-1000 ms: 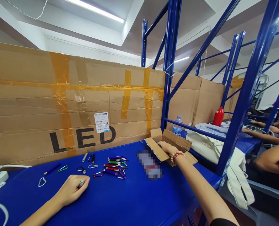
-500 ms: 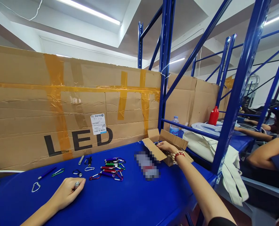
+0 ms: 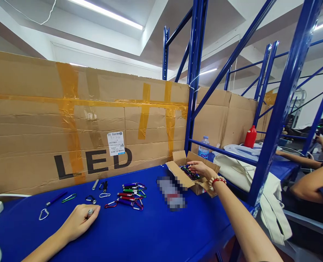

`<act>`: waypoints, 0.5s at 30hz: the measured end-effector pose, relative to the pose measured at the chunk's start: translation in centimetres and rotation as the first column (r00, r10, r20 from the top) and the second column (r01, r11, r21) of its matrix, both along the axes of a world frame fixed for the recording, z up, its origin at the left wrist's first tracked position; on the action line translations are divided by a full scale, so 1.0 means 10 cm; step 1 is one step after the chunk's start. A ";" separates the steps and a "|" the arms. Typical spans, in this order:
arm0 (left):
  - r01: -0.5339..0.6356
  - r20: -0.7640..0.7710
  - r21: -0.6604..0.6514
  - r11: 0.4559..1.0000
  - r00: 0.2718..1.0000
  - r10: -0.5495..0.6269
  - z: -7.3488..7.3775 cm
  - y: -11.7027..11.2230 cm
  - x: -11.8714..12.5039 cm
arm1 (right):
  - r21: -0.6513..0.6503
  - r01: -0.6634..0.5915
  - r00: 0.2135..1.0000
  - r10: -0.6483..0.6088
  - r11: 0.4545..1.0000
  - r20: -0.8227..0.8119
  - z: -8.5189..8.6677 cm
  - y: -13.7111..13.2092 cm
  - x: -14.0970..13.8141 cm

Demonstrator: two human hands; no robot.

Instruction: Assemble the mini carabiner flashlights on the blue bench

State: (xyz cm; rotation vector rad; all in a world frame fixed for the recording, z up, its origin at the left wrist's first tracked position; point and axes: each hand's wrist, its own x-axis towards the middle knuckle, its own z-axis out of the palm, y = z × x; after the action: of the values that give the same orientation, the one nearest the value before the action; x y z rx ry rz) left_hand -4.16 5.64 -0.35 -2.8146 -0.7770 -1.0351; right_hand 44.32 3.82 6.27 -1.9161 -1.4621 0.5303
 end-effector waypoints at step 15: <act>-0.009 -0.004 -0.049 0.999 1.000 0.008 -0.02 0.01 -0.01 | -0.254 -0.123 0.924 0.204 0.959 0.324 -0.08 0.06 0.02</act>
State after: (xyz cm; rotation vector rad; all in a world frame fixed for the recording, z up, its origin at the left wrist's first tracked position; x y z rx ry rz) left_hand -4.26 5.79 -0.53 -2.8507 -0.8246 -1.0230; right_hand 44.57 4.39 5.49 -2.1616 -1.8709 0.4683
